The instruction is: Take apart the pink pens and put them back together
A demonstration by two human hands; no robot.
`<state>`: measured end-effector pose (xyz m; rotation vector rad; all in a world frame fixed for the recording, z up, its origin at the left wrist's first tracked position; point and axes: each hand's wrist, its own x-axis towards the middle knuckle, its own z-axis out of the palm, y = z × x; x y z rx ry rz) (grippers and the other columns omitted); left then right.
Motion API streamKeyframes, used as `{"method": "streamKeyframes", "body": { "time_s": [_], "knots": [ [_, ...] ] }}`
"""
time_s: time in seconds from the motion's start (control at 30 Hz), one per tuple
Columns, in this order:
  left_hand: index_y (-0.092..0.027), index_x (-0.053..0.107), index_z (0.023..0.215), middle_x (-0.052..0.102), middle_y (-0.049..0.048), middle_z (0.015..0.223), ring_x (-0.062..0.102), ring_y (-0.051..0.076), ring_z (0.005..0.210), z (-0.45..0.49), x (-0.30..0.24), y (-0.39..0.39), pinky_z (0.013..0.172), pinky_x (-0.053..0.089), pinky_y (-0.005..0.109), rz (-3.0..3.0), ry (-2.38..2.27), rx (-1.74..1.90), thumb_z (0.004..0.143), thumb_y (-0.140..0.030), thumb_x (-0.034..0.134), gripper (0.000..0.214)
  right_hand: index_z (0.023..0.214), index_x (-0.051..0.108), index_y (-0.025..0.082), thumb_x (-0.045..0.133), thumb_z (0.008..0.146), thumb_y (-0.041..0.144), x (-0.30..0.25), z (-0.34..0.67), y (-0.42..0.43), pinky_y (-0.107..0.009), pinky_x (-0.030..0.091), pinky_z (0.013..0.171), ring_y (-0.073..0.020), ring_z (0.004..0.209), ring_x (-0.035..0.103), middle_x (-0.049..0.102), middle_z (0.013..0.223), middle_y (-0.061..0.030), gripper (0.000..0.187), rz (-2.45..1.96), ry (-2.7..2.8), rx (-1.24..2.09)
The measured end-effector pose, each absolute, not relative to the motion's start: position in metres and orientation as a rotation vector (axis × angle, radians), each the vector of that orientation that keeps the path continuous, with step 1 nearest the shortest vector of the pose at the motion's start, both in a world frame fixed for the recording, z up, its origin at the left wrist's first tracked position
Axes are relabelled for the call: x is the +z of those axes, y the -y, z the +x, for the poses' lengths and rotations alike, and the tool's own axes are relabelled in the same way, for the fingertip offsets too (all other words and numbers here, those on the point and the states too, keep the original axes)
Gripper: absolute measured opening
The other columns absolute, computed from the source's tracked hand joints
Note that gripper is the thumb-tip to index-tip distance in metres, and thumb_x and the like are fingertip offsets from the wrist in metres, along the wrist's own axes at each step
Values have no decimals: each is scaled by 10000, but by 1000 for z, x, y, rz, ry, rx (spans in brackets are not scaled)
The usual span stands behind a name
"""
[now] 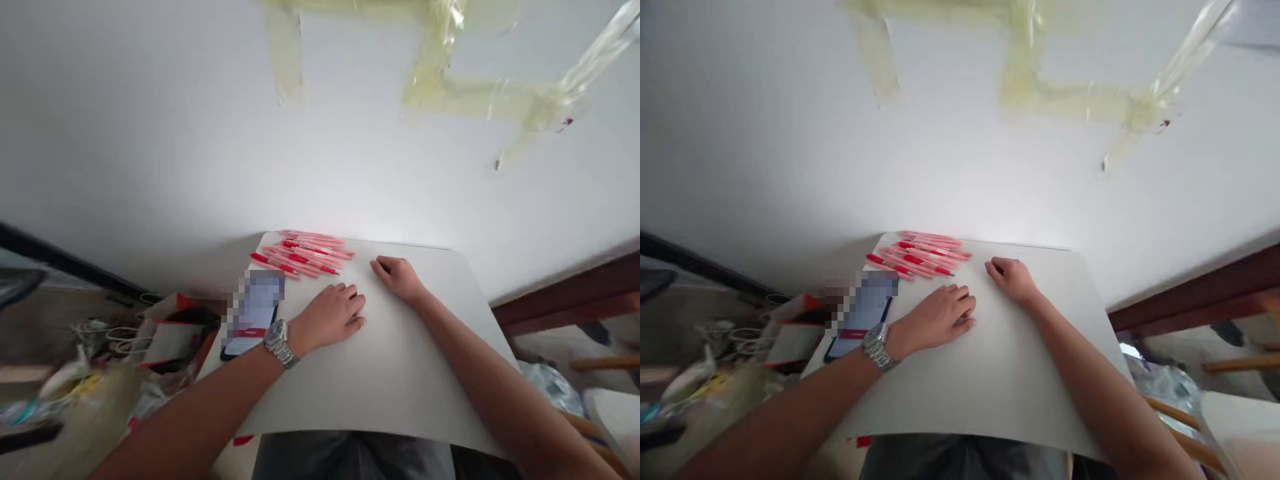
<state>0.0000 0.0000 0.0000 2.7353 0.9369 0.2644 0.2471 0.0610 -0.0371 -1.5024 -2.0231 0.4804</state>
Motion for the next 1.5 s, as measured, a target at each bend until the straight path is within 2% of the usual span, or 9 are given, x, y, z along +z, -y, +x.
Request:
{"method": "streamKeyframes", "body": {
  "time_s": [0.17, 0.27, 0.47, 0.6, 0.7, 0.83, 0.93, 1.17, 1.5],
  "knots": [
    [-211, 579, 936, 621, 42, 1022, 606, 231, 939, 1, -4, -3, 865, 485, 391, 2723, -924, 280, 1002, -333, 650, 155, 685, 339, 220, 493, 1016, 468, -35, 247, -61, -298, 264, 604, -127, 601, 323, 377, 607, 52, 441, -1502, 2031, 453],
    [-207, 579, 923, 623, 45, 1014, 609, 231, 929, 1, -4, -3, 859, 481, 390, 2723, -929, 299, 1002, -329, 644, 159, 710, 415, 223, 509, 1014, 467, -33, 246, -61, -292, 298, 613, -131, 604, 377, 457, 626, 46, 400, -1500, 2036, 438],
    [-198, 589, 912, 631, 58, 1027, 617, 231, 925, 3, -3, -3, 850, 485, 386, 2730, -918, 316, 994, -323, 653, 162, 961, 622, 235, 557, 1010, 425, -23, 242, -63, -276, 407, 642, -145, 660, 557, 662, 802, 16, 206, -1442, 2088, 456],
    [-198, 597, 916, 634, 57, 1023, 620, 235, 925, 3, -5, -4, 853, 488, 391, 2741, -915, 339, 995, -335, 653, 168, 1088, 656, 238, 587, 1009, 405, -12, 226, -69, -280, 461, 703, -152, 750, 633, 695, 951, -18, 197, -1366, 2143, 460],
    [-195, 610, 937, 639, 63, 1030, 624, 241, 938, 3, -6, -4, 860, 486, 398, 2750, -916, 344, 1007, -348, 635, 170, 1156, 655, 244, 602, 1015, 409, -4, 208, -76, -276, 431, 654, -148, 749, 632, 688, 1029, -32, 224, -1353, 2259, 329],
    [-188, 628, 975, 648, 79, 1051, 625, 251, 944, 3, -7, -4, 843, 484, 399, 2773, -914, 333, 1008, -347, 628, 163, 1174, 649, 232, 612, 1024, 414, 3, 184, -84, -284, 405, 643, -178, 854, 672, 689, 1143, -59, 239, -1417, 2419, 186],
    [-185, 636, 993, 651, 83, 1054, 626, 256, 946, 3, -8, -4, 847, 488, 407, 2789, -923, 339, 1007, -355, 628, 171, 1172, 659, 222, 551, 1060, 446, 7, 172, -88, -300, 397, 652, -198, 892, 683, 679, 1176, -76, 273, -1508, 2547, 89],
    [-186, 640, 1005, 657, 81, 1065, 627, 255, 936, 3, -8, -4, 859, 496, 413, 2803, -919, 341, 1010, -367, 622, 182, 1124, 680, 211, 519, 1082, 459, 14, 165, -91, -300, 389, 670, -197, 884, 679, 681, 1143, -82, 300, -1536, 2617, 100],
    [-182, 645, 1001, 657, 88, 1072, 629, 253, 950, 3, -4, -4, 885, 495, 412, 2769, -913, 309, 1015, -364, 616, 185, 1083, 660, 197, 550, 1078, 387, 18, 164, -90, -289, 373, 661, -189, 889, 671, 692, 1164, -88, 219, -1517, 2622, 150]
  ]
}}
